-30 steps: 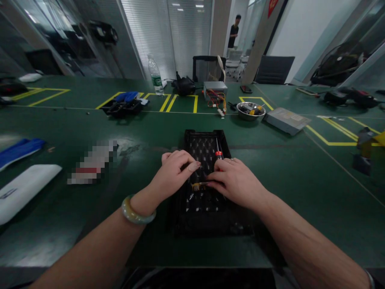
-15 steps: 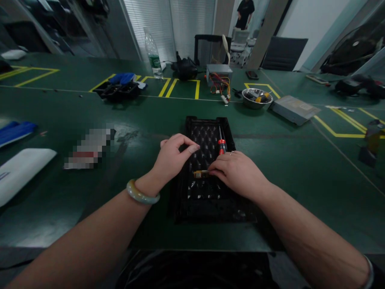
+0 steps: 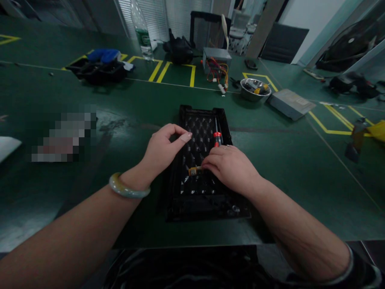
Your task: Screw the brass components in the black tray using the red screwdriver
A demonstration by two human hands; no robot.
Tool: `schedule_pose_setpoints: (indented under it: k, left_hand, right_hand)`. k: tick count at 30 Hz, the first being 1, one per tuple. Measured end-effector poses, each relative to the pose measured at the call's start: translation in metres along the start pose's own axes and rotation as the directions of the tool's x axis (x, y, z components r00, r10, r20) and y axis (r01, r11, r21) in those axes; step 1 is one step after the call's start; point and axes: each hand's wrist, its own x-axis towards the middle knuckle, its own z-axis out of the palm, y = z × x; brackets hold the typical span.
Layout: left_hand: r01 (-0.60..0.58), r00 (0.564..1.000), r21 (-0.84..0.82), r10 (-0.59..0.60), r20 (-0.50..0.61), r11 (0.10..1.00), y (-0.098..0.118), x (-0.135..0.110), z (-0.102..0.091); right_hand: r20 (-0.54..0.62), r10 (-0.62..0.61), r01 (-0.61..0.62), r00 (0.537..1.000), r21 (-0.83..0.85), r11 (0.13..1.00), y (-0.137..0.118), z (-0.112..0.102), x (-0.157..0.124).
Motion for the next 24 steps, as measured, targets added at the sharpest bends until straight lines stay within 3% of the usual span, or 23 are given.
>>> schedule_pose_setpoints:
  k: [4, 6, 8, 10, 13, 15, 17, 20, 22, 24]
  left_hand:
    - [0.016, 1.000, -0.029, -0.016, -0.015, 0.999, 0.000, 0.000, 0.000]
    - [0.028, 0.999, -0.056, -0.030, -0.034, 0.998, -0.001, 0.001, 0.000]
    - [0.038, 0.998, -0.094, -0.043, -0.054, 0.995, -0.003, 0.002, 0.000]
    - [0.051, 0.996, -0.136, -0.060, -0.059, 0.989, -0.005, 0.003, 0.001]
    - [0.076, 0.995, -0.187, -0.087, -0.053, 0.979, -0.007, 0.004, 0.001]
    - [0.087, 0.994, -0.209, -0.099, -0.047, 0.974, -0.005, 0.005, -0.001]
    - [0.079, 0.995, -0.216, -0.091, -0.046, 0.973, -0.002, 0.005, -0.002]
    - [0.019, 0.999, -0.220, -0.027, -0.036, 0.975, 0.004, 0.003, -0.003]
    - [-0.032, 0.999, -0.224, 0.031, -0.011, 0.974, 0.006, 0.002, -0.003]
    - [-0.067, 0.997, -0.197, 0.073, 0.024, 0.978, 0.007, 0.000, -0.002]
  right_hand:
    - [-0.060, 0.021, -0.020, 0.998, 0.006, 1.000, 0.000, -0.002, -0.001]
    - [-0.190, 0.094, -0.083, 0.977, 0.064, 0.995, 0.002, -0.008, -0.004]
    - [-0.384, 0.225, -0.169, 0.896, 0.174, 0.970, 0.005, -0.016, -0.008]
    - [-0.532, 0.364, -0.236, 0.765, 0.294, 0.926, 0.010, -0.022, -0.012]
    - [-0.588, 0.509, -0.272, 0.628, 0.447, 0.852, 0.016, -0.023, -0.013]
    - [-0.555, 0.582, -0.236, 0.594, 0.571, 0.786, 0.021, -0.020, -0.012]
    - [-0.483, 0.637, -0.186, 0.601, 0.690, 0.699, 0.026, -0.018, -0.010]
    - [-0.332, 0.674, -0.206, 0.660, 0.783, 0.587, 0.033, -0.016, -0.008]
    - [-0.260, 0.675, -0.314, 0.690, 0.733, 0.603, 0.035, -0.017, -0.008]
    - [-0.240, 0.643, -0.427, 0.727, 0.575, 0.698, 0.033, -0.017, -0.009]
